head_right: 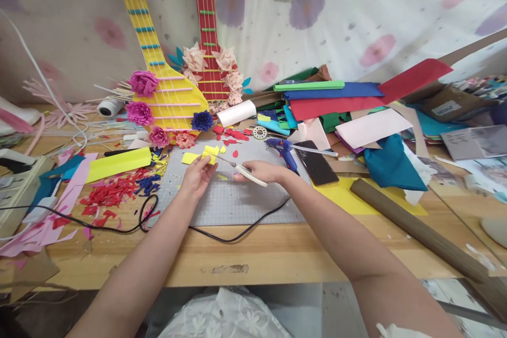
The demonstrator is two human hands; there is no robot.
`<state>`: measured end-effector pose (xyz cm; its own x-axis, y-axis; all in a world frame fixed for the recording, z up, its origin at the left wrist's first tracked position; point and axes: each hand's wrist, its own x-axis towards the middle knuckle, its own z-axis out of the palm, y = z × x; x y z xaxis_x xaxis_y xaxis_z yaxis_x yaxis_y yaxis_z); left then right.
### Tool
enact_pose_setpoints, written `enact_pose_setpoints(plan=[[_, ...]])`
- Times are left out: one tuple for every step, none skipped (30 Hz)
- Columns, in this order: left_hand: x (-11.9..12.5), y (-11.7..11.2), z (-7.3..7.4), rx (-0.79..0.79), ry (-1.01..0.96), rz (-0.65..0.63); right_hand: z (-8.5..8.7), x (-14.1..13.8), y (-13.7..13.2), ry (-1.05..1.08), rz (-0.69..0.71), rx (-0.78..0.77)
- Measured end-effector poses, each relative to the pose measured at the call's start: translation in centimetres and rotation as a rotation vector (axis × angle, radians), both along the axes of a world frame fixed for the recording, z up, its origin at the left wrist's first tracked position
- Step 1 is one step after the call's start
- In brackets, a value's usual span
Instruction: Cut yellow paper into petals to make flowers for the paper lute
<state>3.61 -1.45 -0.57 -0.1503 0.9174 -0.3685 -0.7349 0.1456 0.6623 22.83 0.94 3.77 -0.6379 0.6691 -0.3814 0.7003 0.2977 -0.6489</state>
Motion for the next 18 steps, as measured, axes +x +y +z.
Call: enact_pose_setpoints(plan=[[0.0,-0.1,0.0,-0.005,0.016,-0.007,0.0,-0.2,0.1,0.018,0.014,-0.029],[0.0,-0.2,0.0,-0.009,0.027,-0.014,0.0,-0.4,0.3,0.031,0.024,-0.062],[0.0,-0.2,0.0,-0.01,0.032,-0.017,-0.1,-0.6,0.4,0.042,0.031,-0.094],[0.0,-0.3,0.0,-0.013,0.034,-0.019,-0.1,-0.8,0.5,0.052,0.034,-0.12],[0.1,-0.4,0.0,-0.017,0.033,-0.019,-0.1,-0.9,0.5,0.063,0.034,-0.136],[0.1,-0.4,0.1,-0.023,0.032,-0.018,-0.2,-1.0,0.6,0.077,0.036,-0.144],[0.2,-0.4,0.1,-0.031,0.03,-0.016,-0.2,-1.1,0.6,0.093,0.042,-0.15],[0.2,-0.5,0.1,-0.038,0.028,-0.015,-0.3,-1.2,0.7,0.111,0.048,-0.155],[0.2,-0.5,0.2,-0.043,0.027,-0.013,-0.3,-1.2,0.7,0.124,0.053,-0.159],[0.2,-0.5,0.2,-0.047,0.026,-0.009,-0.4,-1.3,0.7,0.13,0.056,-0.164],[0.2,-0.5,0.2,-0.049,0.026,-0.004,-0.4,-1.3,0.8,0.132,0.058,-0.168],[0.1,-0.5,0.2,-0.049,0.027,-0.001,-0.4,-1.3,0.8,0.132,0.057,-0.171],[0.1,-0.5,0.2,-0.049,0.026,0.001,-0.4,-1.3,0.8,0.13,0.055,-0.174],[0.1,-0.5,0.1,-0.049,0.024,0.002,-0.4,-1.3,0.8,0.129,0.053,-0.177],[0.1,-0.5,0.1,-0.051,0.023,0.003,-0.3,-1.3,0.8,0.129,0.053,-0.18],[0.1,-0.5,0.1,-0.054,0.021,0.002,-0.2,-1.3,0.8,0.131,0.056,-0.185],[0.2,-0.5,0.1,-0.058,0.021,0.002,-0.1,-1.3,0.8,0.133,0.06,-0.192],[0.2,-0.5,0.1,-0.061,0.021,0.001,-0.1,-1.3,0.7,0.139,0.063,-0.202]])
